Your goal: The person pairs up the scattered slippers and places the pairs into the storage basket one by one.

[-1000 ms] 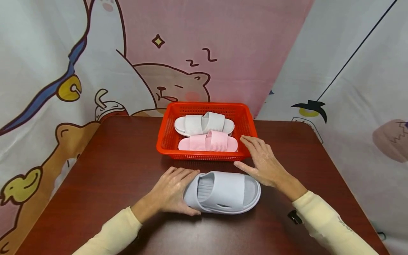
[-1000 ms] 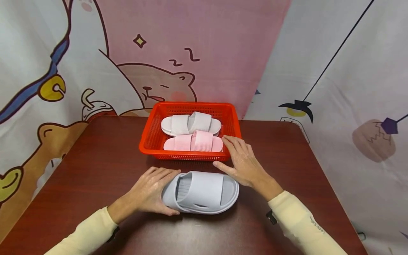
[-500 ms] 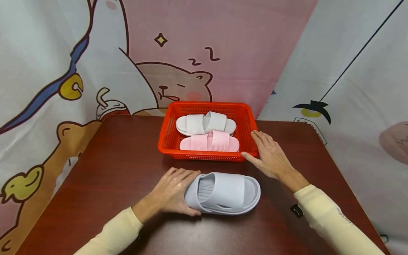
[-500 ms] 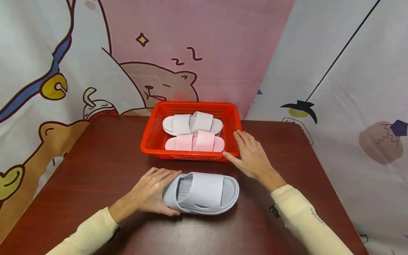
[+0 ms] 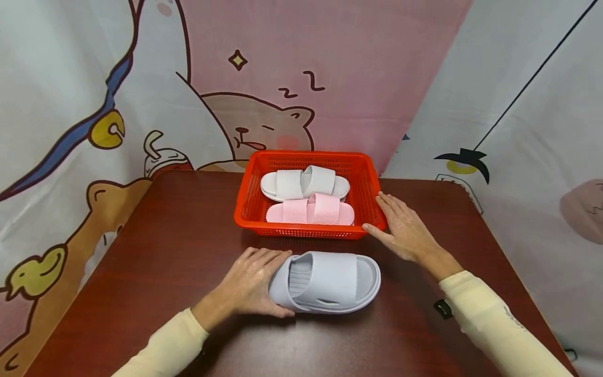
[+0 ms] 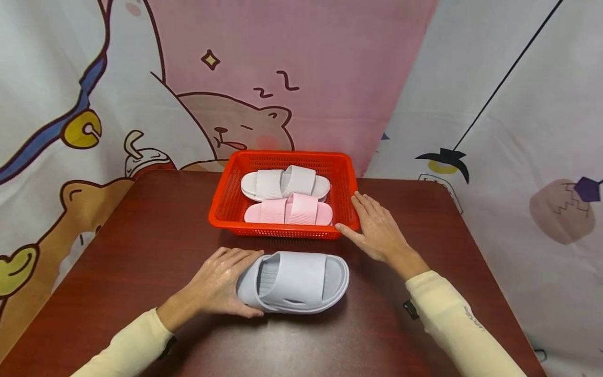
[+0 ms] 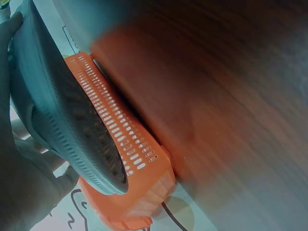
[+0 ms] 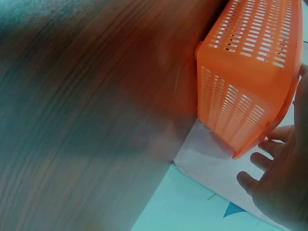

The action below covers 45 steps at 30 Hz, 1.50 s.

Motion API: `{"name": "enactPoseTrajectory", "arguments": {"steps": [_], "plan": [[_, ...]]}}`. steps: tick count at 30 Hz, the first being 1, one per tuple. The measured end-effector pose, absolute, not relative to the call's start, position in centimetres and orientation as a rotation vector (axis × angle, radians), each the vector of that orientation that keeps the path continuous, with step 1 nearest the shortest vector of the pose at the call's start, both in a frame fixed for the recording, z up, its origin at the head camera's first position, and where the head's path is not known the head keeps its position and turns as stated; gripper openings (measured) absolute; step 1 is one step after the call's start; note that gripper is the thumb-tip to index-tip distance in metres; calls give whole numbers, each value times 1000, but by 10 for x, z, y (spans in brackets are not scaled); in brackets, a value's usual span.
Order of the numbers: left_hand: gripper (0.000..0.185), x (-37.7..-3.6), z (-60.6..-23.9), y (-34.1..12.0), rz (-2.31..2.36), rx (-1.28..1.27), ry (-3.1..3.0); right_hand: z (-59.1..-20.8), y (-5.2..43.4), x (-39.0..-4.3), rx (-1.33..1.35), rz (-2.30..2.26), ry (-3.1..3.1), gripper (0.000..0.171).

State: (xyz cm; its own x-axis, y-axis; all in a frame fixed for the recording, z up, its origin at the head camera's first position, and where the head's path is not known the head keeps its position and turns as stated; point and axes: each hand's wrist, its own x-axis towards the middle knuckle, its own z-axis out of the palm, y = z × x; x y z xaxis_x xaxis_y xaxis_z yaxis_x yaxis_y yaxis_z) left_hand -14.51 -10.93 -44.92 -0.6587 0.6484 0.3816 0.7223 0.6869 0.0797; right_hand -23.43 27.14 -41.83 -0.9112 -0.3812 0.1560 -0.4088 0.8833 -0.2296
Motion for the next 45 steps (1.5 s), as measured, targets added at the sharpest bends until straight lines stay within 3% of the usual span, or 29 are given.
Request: {"name": "enactPoseTrajectory", "arguments": {"steps": [45], "plan": [[108,-163,-407,-108,-366,-1088,-2441,-436,273,-229,594,525,-2906,83]]}}
